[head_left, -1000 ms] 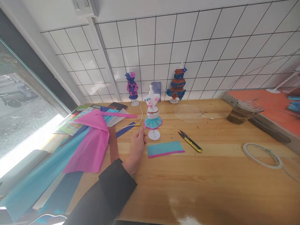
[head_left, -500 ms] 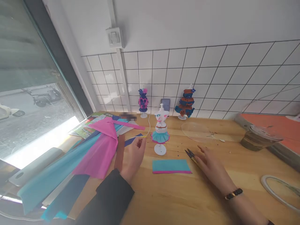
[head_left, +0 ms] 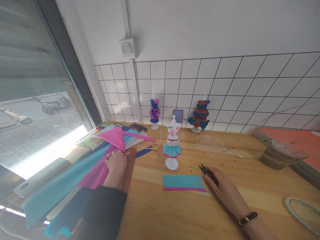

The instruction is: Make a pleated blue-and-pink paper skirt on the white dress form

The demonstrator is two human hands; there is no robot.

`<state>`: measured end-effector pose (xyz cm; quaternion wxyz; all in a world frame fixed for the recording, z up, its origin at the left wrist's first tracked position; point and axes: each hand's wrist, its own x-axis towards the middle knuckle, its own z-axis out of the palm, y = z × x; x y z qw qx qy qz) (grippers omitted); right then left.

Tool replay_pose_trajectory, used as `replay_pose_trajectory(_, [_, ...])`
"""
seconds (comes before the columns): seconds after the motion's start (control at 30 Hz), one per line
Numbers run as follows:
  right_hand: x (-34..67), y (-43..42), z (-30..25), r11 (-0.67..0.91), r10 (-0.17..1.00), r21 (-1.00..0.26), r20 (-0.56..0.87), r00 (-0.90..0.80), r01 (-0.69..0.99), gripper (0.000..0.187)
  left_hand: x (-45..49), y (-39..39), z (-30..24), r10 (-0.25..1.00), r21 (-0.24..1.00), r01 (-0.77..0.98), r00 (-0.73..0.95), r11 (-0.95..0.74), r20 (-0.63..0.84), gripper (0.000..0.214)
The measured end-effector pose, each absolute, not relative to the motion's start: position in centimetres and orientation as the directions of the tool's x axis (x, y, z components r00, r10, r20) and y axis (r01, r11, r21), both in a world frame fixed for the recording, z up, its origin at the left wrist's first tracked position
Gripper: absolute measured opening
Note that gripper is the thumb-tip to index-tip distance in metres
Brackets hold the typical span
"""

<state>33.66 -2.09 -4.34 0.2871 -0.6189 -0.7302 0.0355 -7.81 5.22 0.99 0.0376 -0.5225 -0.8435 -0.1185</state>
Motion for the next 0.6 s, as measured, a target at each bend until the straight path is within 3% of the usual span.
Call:
replay_pose_trajectory(0.43, [34.0, -2.1, -4.1, 0.219, 0.920, -0.428, 0.391, -0.039, 0.877, 0.039, -11.1, 5.3, 2.7, 0.776, 0.247, 0.835, -0.549, 0.492, 0.310, 0.038])
replay_pose_trajectory(0.6, [34.5, -1.7, -4.4, 0.207, 0.921, -0.445, 0.390, -0.020, 0.871, 0.041, -11.8, 5.4, 2.3, 0.925, 0.145, 0.955, -0.290, 0.260, 0.247, 0.044])
